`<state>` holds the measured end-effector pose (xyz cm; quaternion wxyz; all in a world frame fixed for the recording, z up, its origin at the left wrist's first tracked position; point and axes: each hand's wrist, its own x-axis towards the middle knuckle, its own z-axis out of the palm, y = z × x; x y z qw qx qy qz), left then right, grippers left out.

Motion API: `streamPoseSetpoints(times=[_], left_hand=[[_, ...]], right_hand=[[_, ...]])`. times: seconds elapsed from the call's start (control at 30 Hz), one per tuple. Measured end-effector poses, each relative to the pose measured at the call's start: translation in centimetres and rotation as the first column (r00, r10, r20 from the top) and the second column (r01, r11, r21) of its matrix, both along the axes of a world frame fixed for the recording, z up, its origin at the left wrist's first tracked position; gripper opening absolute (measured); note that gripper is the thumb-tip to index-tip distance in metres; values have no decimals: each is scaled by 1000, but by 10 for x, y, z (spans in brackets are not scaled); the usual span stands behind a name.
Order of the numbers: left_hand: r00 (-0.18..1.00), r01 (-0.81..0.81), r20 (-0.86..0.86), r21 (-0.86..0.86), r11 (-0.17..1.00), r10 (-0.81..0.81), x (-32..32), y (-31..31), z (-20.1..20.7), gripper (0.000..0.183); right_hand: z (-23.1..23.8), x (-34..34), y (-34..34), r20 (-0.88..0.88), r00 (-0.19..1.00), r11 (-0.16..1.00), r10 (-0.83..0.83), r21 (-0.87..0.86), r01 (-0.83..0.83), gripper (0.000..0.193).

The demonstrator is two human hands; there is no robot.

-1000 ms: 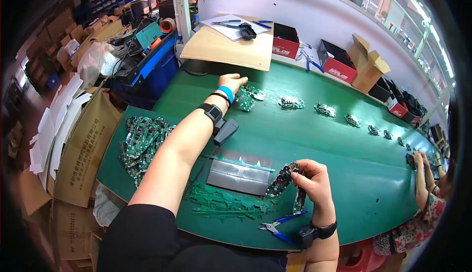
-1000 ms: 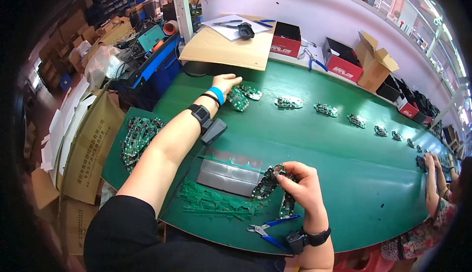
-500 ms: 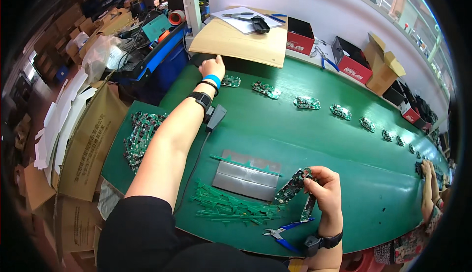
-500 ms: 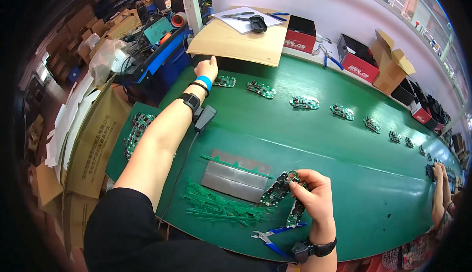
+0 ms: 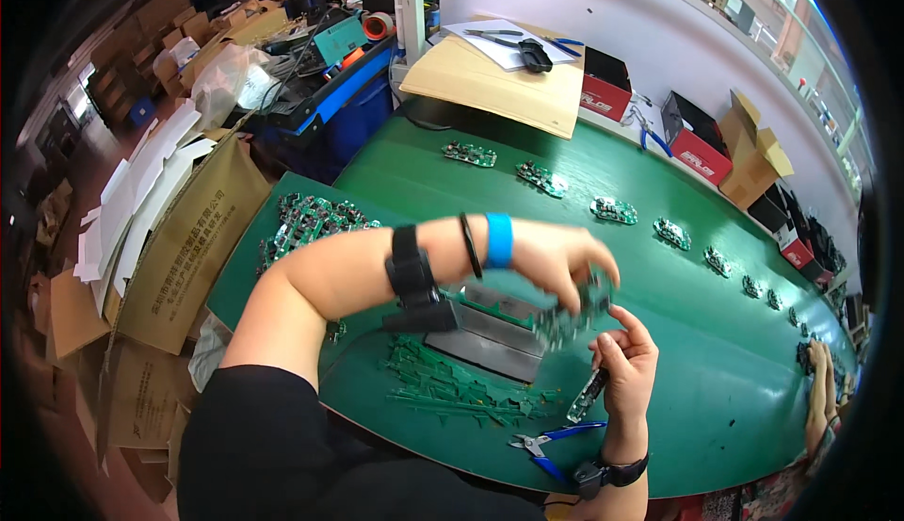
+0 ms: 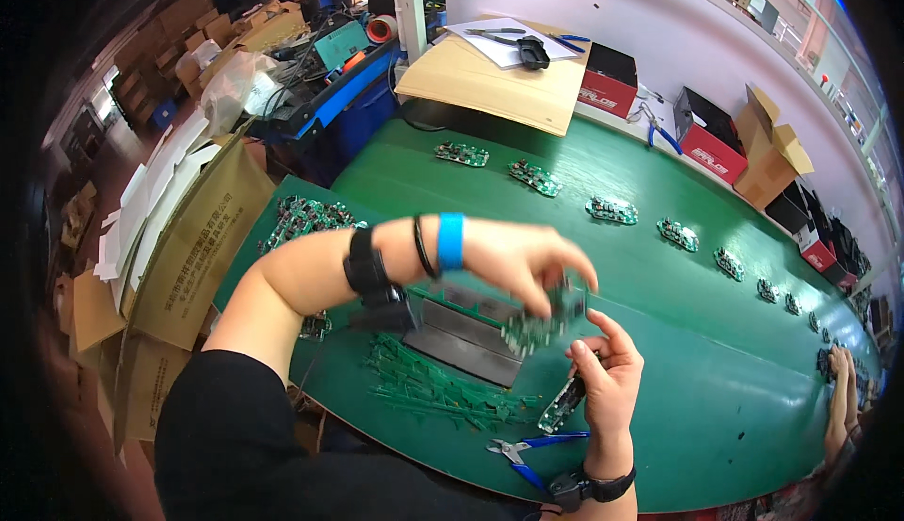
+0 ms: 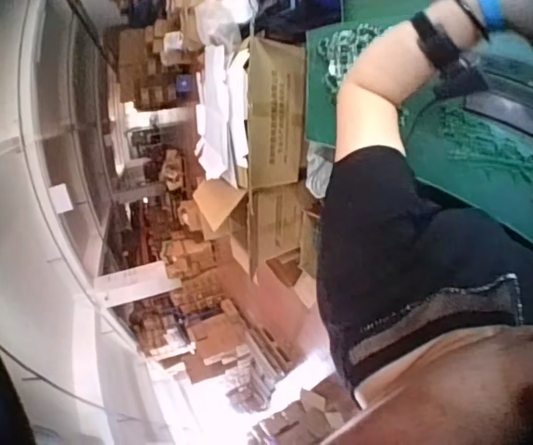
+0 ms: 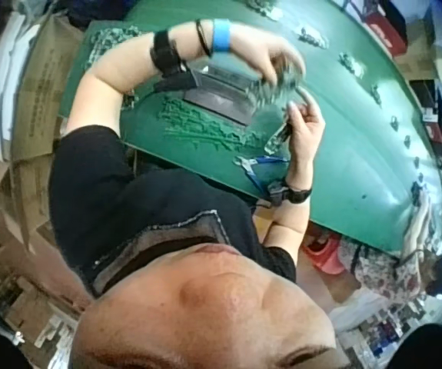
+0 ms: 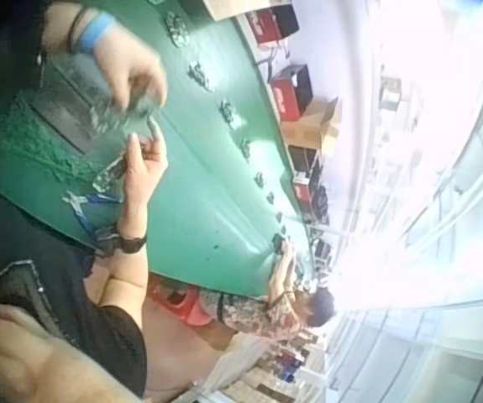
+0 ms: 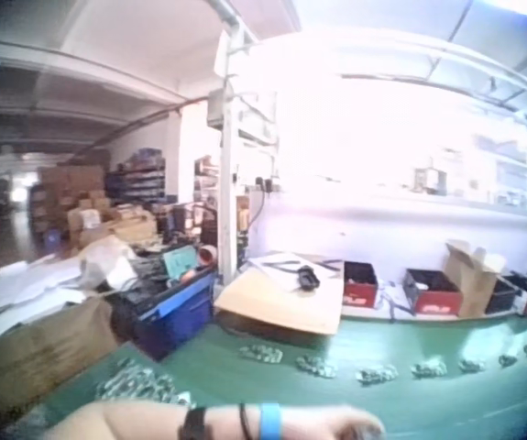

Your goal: The person uses wire cutters to trim excess material from the edges of green circuit boards. They handle the boards one at a time, cutting along the perimeter and separating the individual units. The trimmed boards are then placed into a cardboard box.

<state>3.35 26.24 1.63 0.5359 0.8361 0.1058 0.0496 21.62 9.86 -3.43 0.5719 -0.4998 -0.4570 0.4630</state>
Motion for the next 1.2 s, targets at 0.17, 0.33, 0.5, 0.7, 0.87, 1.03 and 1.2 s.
streamPoseSetpoints(times=[0.17,0.33,0.5,0.7,0.87,1.03,1.2], left_hand=[[575,-797,112,-150,585,811,-82,105,2,48],[-139,-918,65,-384,-104,988,-205,195,-62,13],[-350,-850,-57,-400,-342,935,-199,209,-94,14],[-389,-919,-57,99,-382,920,-205,221,-109,14],[108,-625,204,775,-93,973,-188,177,-71,36],[888,-427,-54,271,863,456,-102,40,-34,34],[880,-323,-59,654,684,472,-88,-48,-54,32]], right_hand=[[-13,15,4,42,998,998,-56,-32,57,15],[-17,9,11,-120,992,995,49,-83,-59,16],[-15,9,9,-264,964,993,40,-99,-69,25],[-13,12,9,-263,963,993,61,-83,-86,23],[-9,10,11,-109,994,994,31,-105,-43,21],[-11,16,6,-203,979,999,7,-51,-18,19],[-11,22,10,-196,980,999,43,2,-43,18]])
